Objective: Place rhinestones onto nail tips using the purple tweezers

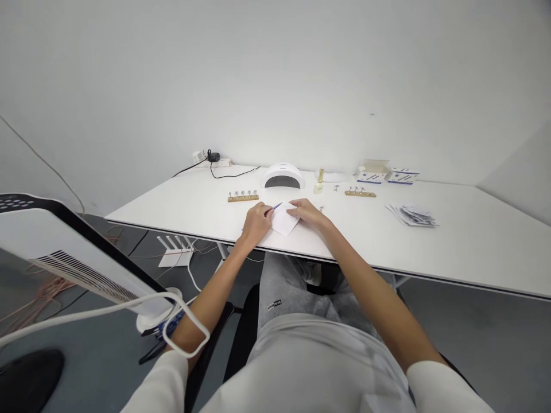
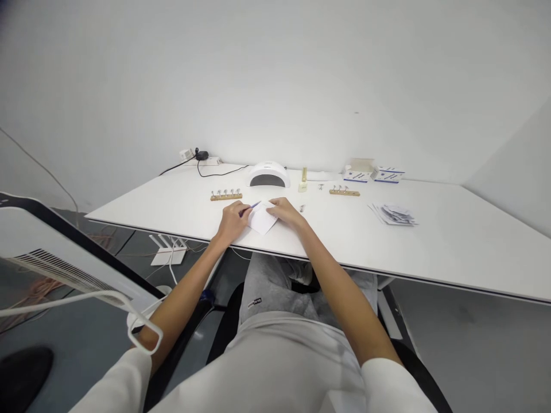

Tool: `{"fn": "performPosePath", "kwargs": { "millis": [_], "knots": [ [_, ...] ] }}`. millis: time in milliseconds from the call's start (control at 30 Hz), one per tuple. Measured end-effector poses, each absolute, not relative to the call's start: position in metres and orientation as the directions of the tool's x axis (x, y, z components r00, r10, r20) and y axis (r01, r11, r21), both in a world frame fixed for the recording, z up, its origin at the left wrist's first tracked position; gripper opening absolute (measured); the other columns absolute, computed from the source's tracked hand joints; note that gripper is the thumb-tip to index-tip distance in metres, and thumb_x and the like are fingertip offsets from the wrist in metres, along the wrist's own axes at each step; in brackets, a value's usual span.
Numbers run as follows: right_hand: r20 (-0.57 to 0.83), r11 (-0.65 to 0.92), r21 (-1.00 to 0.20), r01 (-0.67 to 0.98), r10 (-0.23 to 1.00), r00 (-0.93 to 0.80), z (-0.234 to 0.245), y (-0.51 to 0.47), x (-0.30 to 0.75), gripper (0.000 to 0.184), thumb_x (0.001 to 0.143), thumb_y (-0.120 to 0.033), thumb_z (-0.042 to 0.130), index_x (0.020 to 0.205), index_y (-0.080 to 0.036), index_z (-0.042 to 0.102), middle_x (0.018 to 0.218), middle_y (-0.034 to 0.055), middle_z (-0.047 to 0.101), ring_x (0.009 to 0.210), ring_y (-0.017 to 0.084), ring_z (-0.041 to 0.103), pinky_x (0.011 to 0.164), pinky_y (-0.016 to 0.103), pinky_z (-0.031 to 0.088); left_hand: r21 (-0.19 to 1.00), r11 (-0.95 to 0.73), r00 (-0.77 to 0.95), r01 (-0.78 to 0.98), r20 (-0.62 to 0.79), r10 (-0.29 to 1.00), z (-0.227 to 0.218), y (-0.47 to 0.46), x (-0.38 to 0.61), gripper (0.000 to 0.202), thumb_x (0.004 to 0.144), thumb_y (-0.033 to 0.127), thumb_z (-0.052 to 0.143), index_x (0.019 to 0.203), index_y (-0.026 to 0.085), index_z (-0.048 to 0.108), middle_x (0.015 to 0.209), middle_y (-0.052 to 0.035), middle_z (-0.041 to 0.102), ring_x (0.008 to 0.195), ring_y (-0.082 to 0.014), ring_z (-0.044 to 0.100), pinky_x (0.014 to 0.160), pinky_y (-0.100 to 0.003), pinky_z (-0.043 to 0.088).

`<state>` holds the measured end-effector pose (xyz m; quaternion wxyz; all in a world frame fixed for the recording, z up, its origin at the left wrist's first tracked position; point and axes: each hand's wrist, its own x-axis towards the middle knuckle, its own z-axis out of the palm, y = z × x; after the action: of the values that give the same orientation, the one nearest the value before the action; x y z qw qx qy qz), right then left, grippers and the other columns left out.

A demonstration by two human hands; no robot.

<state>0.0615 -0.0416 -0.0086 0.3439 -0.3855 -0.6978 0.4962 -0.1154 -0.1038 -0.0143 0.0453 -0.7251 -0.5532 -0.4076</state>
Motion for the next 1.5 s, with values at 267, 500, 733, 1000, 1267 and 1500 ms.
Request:
{"fn": "performPosePath", "kwargs": {
  "millis": [267,500,733,1000,1267,1500],
  "knots": [
    [0.251,0.404,-0.85,0.337,0.875,-0.415,-0.021,-0.029,0.061,0.032,0.069,-0.019,0.064,0.1,-0.014,0.066,0.088,0.0055,0.066,0.078,0.017,0.058,0.073,0.029,0.046,0.527,-0.687,0.032,0.501,0.782,0.623,0.038,-0.151,-0.11,0.01,0.081,0.024,0.064,0.082,0.016,0.07,0.076,-0.0028,0.067,0.063,-0.0104,0.056,0.054,-0.022,0.041],
    [0.558,0.647,-0.624,0.439,0.762,-0.329,-0.019,-0.032,0.062,0.033,0.073,-0.016,0.058,0.106,-0.017,0.062,0.106,0.0082,0.062,0.09,0.019,0.055,0.087,0.035,0.044,0.399,-0.795,0.067,0.457,0.876,0.478,0.065,-0.194,-0.098,0.005,0.08,0.018,0.066,0.085,0.016,0.068,0.075,-0.0024,0.064,0.061,-0.0082,0.052,0.051,-0.021,0.04],
    [0.594,0.569,-0.673,0.474,0.796,-0.113,0.01,-0.024,0.132,0.03,0.075,-0.01,0.045,0.096,-0.016,0.066,0.092,0.0076,0.069,0.083,0.019,0.061,0.079,0.033,0.046,0.222,-0.861,0.083,0.458,0.953,0.29,0.071,-0.21,-0.095,0.019,0.075,0.01,0.07,0.091,0.018,0.066,0.079,-0.003,0.066,0.068,-0.011,0.058,0.051,-0.022,0.043],
    [0.405,0.349,-0.737,0.578,0.914,-0.034,-0.023,-0.007,0.19,0.04,0.065,-0.005,0.043,0.096,-0.012,0.068,0.088,0.0098,0.07,0.083,0.02,0.063,0.081,0.035,0.046,0.028,-0.864,0.104,0.502,0.99,0.093,0.076,-0.224,-0.091,0.028,0.069,0.0,0.071,0.089,0.019,0.067,0.08,-0.0033,0.065,0.071,-0.0136,0.06,0.056,-0.026,0.049],
    [0.186,0.321,-0.766,0.557,0.94,-0.286,-0.02,-0.011,0.184,0.045,0.065,-0.006,0.053,0.107,-0.013,0.068,0.104,0.0107,0.069,0.082,0.018,0.057,0.076,0.03,0.044,-0.107,-0.792,0.152,0.6,0.988,-0.018,0.077,-0.233,-0.09,0.028,0.072,0.002,0.069,0.09,0.023,0.065,0.075,-0.001,0.062,0.065,-0.0114,0.057,0.051,-0.024,0.045],
    [0.142,0.346,-0.777,0.526,0.91,-0.389,-0.019,-0.011,0.186,0.039,0.067,-0.029,0.07,0.104,-0.018,0.072,0.111,0.0081,0.068,0.09,0.02,0.053,0.085,0.033,0.041,-0.131,-0.777,0.17,0.616,0.985,-0.031,0.076,-0.236,-0.089,0.031,0.071,0.003,0.07,0.093,0.024,0.064,0.077,-0.0013,0.062,0.065,-0.0122,0.057,0.05,-0.025,0.045]
  ]
}}
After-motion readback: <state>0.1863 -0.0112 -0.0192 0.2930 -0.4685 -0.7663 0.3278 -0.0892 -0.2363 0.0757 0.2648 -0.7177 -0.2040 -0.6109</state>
